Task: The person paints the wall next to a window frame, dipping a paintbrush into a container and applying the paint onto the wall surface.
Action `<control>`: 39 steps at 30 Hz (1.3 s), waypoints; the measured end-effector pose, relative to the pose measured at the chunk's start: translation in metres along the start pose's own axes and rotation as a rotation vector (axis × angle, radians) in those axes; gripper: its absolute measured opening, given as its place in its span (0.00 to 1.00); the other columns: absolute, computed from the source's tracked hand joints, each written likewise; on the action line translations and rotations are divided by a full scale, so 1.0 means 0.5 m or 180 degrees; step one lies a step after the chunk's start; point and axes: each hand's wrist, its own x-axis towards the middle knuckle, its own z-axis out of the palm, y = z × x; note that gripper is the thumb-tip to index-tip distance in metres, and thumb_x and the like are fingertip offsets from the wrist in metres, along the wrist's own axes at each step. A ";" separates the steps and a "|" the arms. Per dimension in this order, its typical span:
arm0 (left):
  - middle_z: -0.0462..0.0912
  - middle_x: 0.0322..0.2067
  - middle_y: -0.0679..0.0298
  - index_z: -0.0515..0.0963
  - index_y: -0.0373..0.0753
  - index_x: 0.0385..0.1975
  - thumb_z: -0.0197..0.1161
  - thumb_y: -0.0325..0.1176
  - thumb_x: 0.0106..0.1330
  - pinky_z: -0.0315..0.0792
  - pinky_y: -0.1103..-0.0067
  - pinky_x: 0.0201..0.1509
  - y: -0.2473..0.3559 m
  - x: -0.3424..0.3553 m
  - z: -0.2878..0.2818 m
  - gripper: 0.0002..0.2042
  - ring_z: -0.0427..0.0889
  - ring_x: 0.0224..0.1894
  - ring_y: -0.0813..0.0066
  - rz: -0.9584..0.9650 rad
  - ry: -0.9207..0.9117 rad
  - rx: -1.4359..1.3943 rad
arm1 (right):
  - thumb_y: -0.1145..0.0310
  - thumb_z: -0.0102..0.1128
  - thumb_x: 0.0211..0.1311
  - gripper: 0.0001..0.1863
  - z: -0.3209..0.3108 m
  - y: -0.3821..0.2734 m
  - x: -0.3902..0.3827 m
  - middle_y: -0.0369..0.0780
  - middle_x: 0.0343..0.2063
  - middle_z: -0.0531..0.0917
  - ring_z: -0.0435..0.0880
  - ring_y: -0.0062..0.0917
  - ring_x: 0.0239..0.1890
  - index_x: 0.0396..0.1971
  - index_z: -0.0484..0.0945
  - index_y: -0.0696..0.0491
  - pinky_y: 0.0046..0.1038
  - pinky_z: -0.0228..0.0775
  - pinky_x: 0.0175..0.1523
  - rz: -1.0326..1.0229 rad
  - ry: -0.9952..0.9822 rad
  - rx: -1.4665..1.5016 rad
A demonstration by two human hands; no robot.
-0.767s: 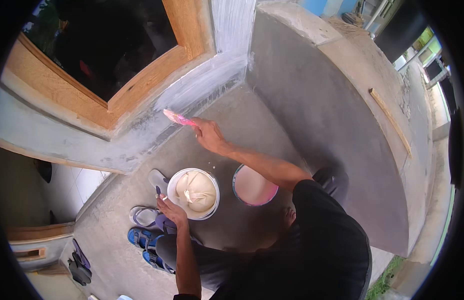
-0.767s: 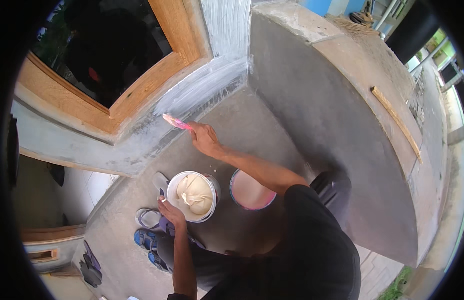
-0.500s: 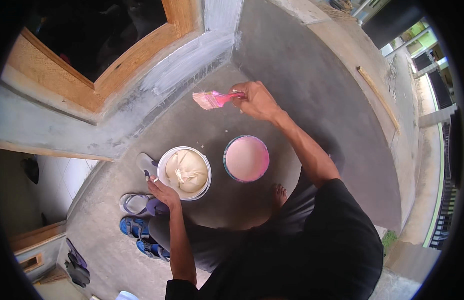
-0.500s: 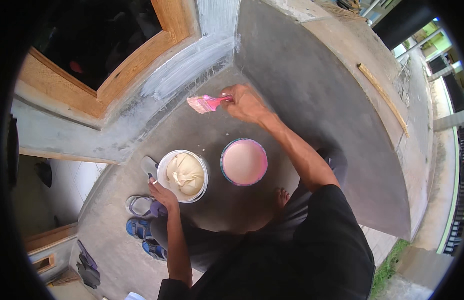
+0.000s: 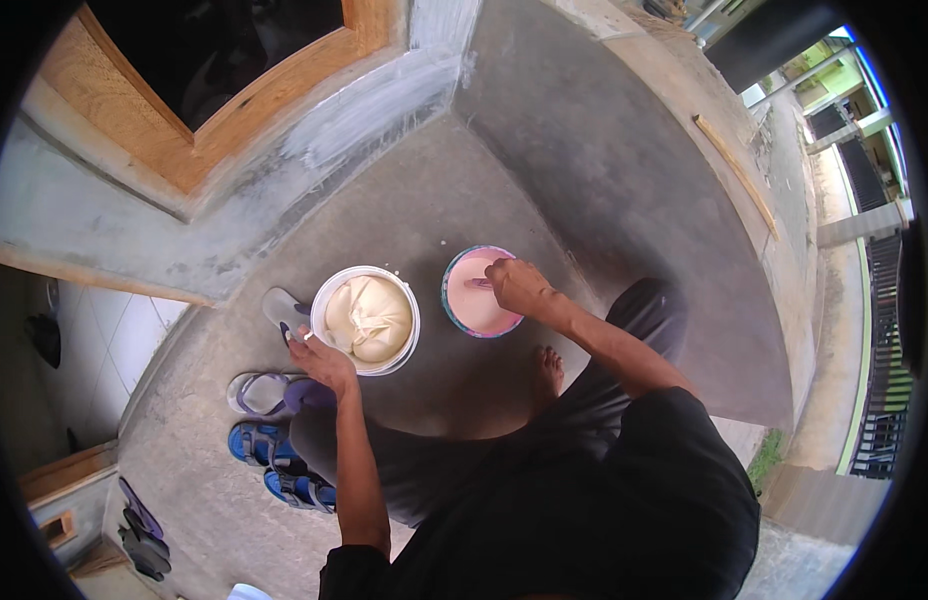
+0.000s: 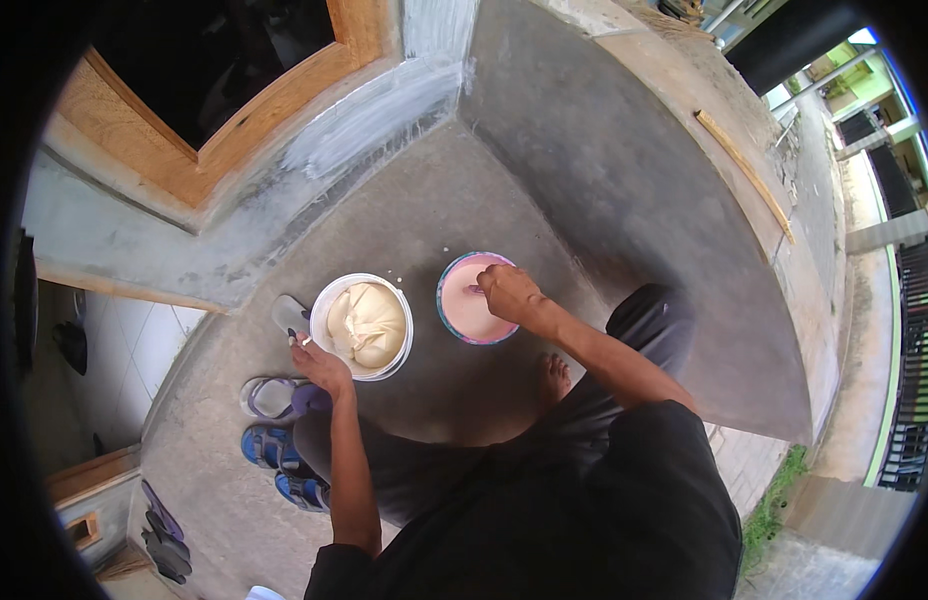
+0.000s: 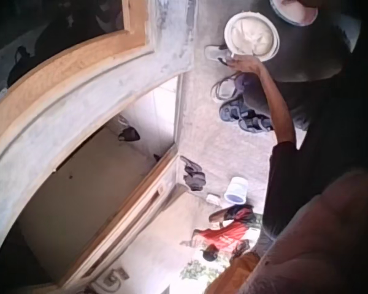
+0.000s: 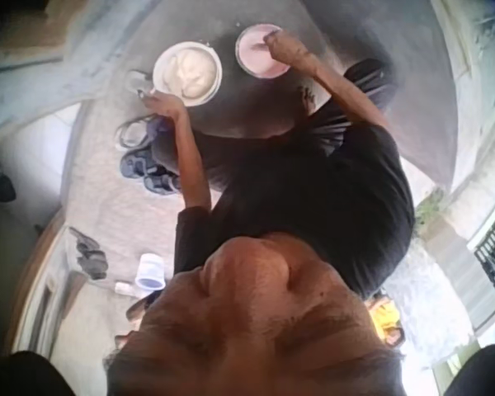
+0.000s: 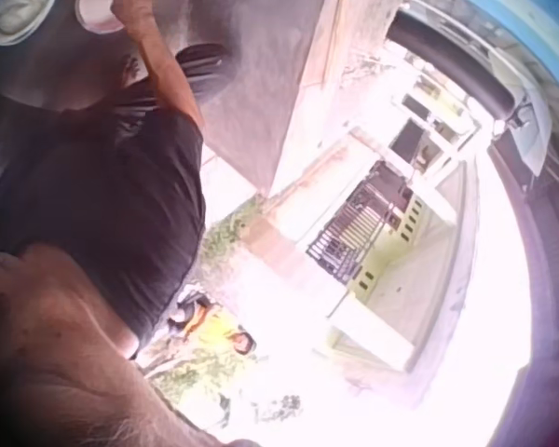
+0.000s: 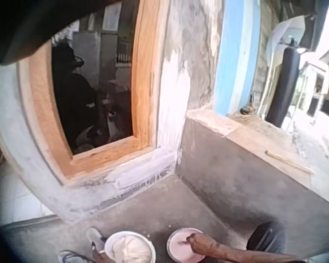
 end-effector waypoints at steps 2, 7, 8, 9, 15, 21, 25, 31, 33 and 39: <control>0.63 0.60 0.33 0.62 0.23 0.61 0.41 0.56 0.73 0.55 0.57 0.67 0.005 -0.001 -0.003 0.35 0.62 0.62 0.38 -0.0050 -0.0005 -0.0030 | 0.75 0.49 0.56 0.11 0.034 0.003 0.011 0.53 0.35 0.84 0.84 0.49 0.36 0.32 0.81 0.60 0.45 0.76 0.42 -0.0014 -0.0008 -0.0020; 0.64 0.59 0.35 0.62 0.23 0.61 0.41 0.56 0.72 0.57 0.56 0.65 -0.014 0.003 0.003 0.36 0.64 0.61 0.38 0.0149 0.0062 0.0240 | 0.72 0.50 0.62 0.12 0.093 0.027 0.023 0.51 0.36 0.85 0.84 0.45 0.41 0.35 0.83 0.59 0.41 0.76 0.50 -0.0073 0.0012 -0.0039; 0.64 0.59 0.35 0.62 0.23 0.61 0.41 0.56 0.72 0.57 0.56 0.65 -0.011 0.001 0.005 0.36 0.64 0.61 0.38 0.0168 0.0055 0.0231 | 0.72 0.50 0.62 0.12 0.095 0.033 0.019 0.51 0.36 0.85 0.84 0.45 0.41 0.35 0.83 0.59 0.41 0.76 0.50 -0.0060 0.0031 -0.0040; 0.64 0.59 0.35 0.62 0.23 0.61 0.41 0.56 0.72 0.57 0.56 0.64 -0.008 -0.003 0.009 0.36 0.64 0.61 0.38 0.0103 0.0026 0.0172 | 0.72 0.50 0.62 0.12 0.095 0.042 0.013 0.51 0.37 0.85 0.84 0.46 0.41 0.36 0.83 0.59 0.41 0.76 0.49 -0.0050 0.0023 -0.0074; 0.64 0.59 0.35 0.62 0.23 0.61 0.41 0.56 0.73 0.59 0.56 0.63 0.009 -0.004 -0.007 0.36 0.65 0.60 0.37 -0.0081 0.0056 0.0086 | 0.76 0.51 0.53 0.10 -0.008 0.007 -0.015 0.54 0.31 0.84 0.84 0.51 0.34 0.30 0.81 0.61 0.46 0.77 0.42 0.0073 0.0295 0.0082; 0.65 0.58 0.35 0.63 0.23 0.61 0.42 0.56 0.72 0.60 0.56 0.62 0.019 0.000 -0.005 0.36 0.66 0.59 0.38 -0.0091 0.0054 -0.0008 | 0.75 0.52 0.50 0.12 -0.092 -0.008 -0.034 0.55 0.31 0.84 0.84 0.50 0.35 0.31 0.84 0.59 0.44 0.78 0.45 0.0459 0.0146 -0.0050; 0.65 0.58 0.35 0.63 0.23 0.60 0.42 0.56 0.72 0.59 0.57 0.63 0.023 -0.003 -0.008 0.36 0.66 0.59 0.39 -0.0036 0.0045 -0.0070 | 0.74 0.54 0.46 0.10 -0.092 0.000 -0.033 0.55 0.27 0.83 0.84 0.50 0.32 0.27 0.83 0.61 0.44 0.78 0.42 0.0576 0.0088 -0.0144; 0.65 0.58 0.34 0.63 0.21 0.60 0.42 0.56 0.73 0.55 0.57 0.65 0.025 -0.008 -0.008 0.36 0.63 0.62 0.39 0.0012 0.0026 -0.0024 | 0.78 0.51 0.48 0.07 -0.069 -0.005 -0.034 0.55 0.27 0.83 0.84 0.50 0.31 0.22 0.80 0.61 0.45 0.77 0.38 0.0563 0.0242 -0.0273; 0.65 0.58 0.34 0.63 0.21 0.60 0.42 0.56 0.73 0.54 0.57 0.66 0.024 -0.008 -0.005 0.36 0.62 0.62 0.39 -0.0006 0.0048 -0.0039 | 0.78 0.50 0.49 0.08 -0.068 -0.018 -0.044 0.55 0.27 0.83 0.84 0.50 0.31 0.24 0.80 0.61 0.45 0.77 0.38 0.0535 0.0210 -0.0330; 0.65 0.59 0.34 0.62 0.20 0.60 0.41 0.56 0.73 0.52 0.58 0.68 0.025 -0.009 -0.006 0.36 0.59 0.64 0.39 -0.0035 0.0011 -0.0077 | 0.78 0.47 0.54 0.13 -0.101 -0.075 -0.080 0.55 0.28 0.83 0.84 0.49 0.30 0.36 0.79 0.62 0.46 0.77 0.37 0.0245 0.0160 -0.0262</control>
